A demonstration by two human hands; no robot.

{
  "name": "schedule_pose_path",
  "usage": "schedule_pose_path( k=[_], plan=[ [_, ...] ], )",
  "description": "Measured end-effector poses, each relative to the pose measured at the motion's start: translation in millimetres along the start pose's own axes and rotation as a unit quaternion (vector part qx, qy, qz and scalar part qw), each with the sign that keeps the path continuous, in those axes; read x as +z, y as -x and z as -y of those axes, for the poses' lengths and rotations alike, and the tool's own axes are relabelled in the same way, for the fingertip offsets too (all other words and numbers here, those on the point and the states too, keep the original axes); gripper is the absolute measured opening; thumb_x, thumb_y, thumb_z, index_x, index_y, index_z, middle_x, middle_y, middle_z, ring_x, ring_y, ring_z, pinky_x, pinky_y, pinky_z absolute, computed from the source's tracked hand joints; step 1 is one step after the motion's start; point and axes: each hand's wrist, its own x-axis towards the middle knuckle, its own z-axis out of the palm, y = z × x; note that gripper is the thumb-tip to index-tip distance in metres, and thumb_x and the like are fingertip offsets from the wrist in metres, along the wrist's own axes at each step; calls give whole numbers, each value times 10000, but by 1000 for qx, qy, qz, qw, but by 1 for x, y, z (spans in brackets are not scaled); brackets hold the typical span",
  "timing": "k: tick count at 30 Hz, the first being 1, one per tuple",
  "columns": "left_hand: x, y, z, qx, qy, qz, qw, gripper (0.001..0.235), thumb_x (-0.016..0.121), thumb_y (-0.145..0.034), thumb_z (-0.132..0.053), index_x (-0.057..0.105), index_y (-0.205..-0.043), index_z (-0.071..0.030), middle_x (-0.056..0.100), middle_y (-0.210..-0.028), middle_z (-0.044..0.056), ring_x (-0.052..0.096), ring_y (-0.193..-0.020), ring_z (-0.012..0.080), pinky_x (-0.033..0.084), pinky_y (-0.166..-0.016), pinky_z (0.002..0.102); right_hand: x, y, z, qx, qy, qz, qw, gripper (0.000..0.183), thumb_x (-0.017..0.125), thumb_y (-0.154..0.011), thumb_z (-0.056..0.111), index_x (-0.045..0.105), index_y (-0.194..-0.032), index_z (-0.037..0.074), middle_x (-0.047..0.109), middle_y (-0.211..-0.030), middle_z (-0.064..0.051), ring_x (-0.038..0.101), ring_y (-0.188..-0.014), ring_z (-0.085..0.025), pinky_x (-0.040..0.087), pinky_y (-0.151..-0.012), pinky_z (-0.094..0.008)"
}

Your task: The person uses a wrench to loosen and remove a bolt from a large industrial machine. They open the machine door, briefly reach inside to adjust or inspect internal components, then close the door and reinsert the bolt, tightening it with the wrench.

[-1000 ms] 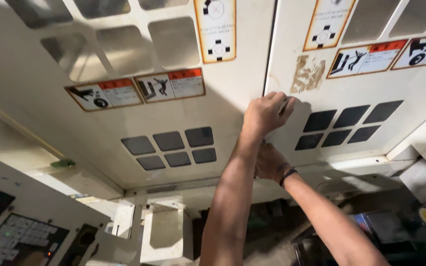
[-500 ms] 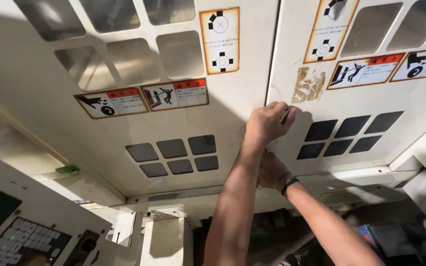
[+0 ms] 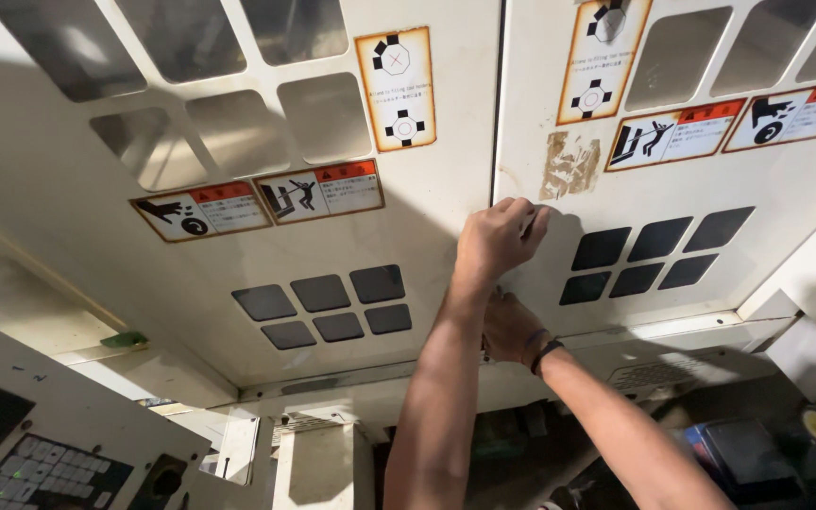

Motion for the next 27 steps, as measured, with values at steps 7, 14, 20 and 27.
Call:
schedule_pose_path(
  k=[7, 14, 20, 27],
  plan=[
    [0, 0, 1, 4, -13, 4, 1000, 273, 745, -943, -277, 624, -792, -85, 683, -759, 75, 682, -630, 296, 556, -580, 386, 2, 0, 0, 4, 13, 17, 1000, 202, 661, -847, 254, 704, -951, 85, 680, -986, -134, 631, -952, -322, 501, -657, -460],
    [-1, -1, -1, 0, -15, 9, 1000, 276, 753, -941, -276, 630, -788, -82, 680, -743, 71, 682, -619, 290, 555, -572, 379, 0, 0, 0, 16, 26, 79, 996, 184, 605, -959, 237, 671, -844, 110, 661, -867, -106, 626, -823, -291, 464, -622, -430],
    [-1, 0, -1, 3, -12, 0, 1000, 261, 749, -941, -277, 632, -802, -89, 681, -762, 73, 681, -634, 301, 554, -581, 385, 3, 1, -1, -9, 39, 20, 999, 137, 661, -850, 237, 687, -795, 115, 668, -834, -105, 635, -806, -296, 463, -593, -435],
    [-1, 1, -3, 6, -26, -5, 1000, 270, 757, -937, -273, 625, -790, -89, 665, -747, 82, 667, -634, 323, 547, -587, 406, 4, 2, -2, -23, 64, 20, 997, 213, 639, -854, 295, 701, -868, 91, 673, -901, -148, 638, -868, -340, 495, -605, -449]
  ],
)
